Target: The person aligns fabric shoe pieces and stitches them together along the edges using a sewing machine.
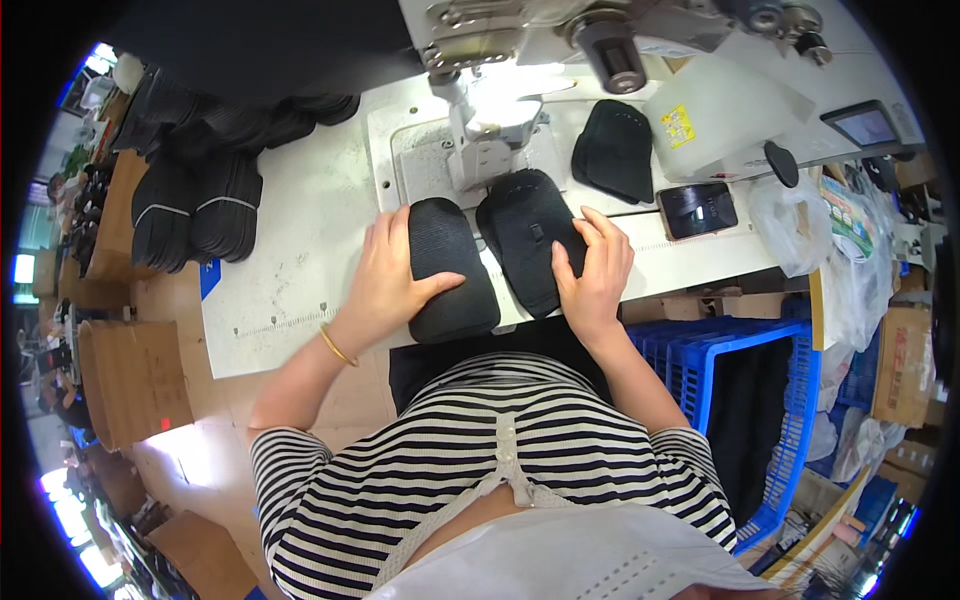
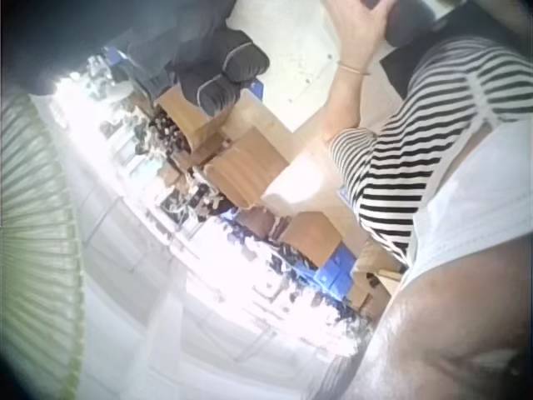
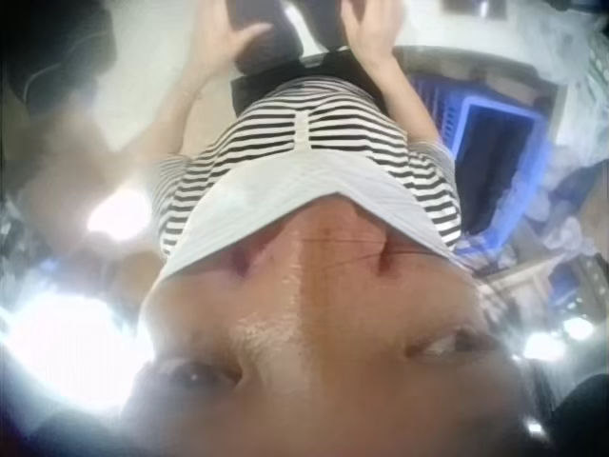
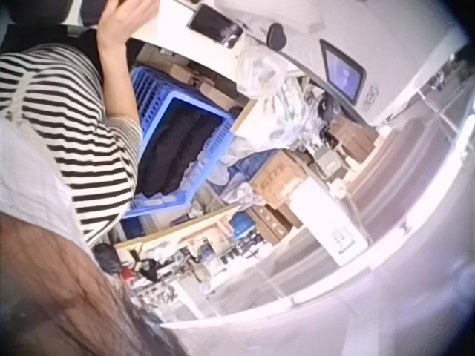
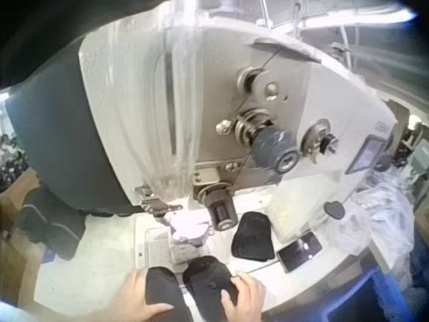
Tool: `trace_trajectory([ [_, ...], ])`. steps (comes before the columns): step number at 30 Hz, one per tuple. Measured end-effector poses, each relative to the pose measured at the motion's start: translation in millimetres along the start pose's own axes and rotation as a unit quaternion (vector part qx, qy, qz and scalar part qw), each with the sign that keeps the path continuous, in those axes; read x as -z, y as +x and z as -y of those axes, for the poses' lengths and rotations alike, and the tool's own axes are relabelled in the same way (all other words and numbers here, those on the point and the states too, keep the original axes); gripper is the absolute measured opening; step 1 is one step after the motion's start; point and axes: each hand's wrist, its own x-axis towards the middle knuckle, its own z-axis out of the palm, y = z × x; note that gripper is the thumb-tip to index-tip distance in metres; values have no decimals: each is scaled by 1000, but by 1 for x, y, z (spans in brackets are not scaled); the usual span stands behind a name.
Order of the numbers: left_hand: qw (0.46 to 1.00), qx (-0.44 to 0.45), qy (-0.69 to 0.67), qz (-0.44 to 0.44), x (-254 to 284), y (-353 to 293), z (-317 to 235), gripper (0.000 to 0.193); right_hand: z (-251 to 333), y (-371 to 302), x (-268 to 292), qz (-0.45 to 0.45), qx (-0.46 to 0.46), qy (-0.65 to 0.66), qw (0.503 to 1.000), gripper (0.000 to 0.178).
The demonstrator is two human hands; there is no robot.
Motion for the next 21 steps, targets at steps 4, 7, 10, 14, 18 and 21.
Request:
trace_trajectory([
  [4, 971, -101, 57, -207, -22, -6, -27, 88, -16, 12, 12, -27, 43, 7, 999, 28],
  [7, 969, -127, 54, -202, -20, -13, -12, 85, -7, 19, 10, -37, 34, 115, 992, 21],
  [10, 871, -2, -440, -220, 10, 0, -34, 62, 2, 36, 18, -48, -90, 255, 962, 27],
  [14, 642, 113, -757, -49, 39, 7, -41, 29, 34, 63, 20, 11, -127, 393, 911, 27],
  [18, 698, 57, -705, -113, 32, 8, -57, 24, 56, 70, 4, 129, -89, 523, 838, 17],
  [21, 682, 57, -707, -177, 29, 10, -51, 23, 61, 64, 23, 181, -194, 585, 767, 14],
])
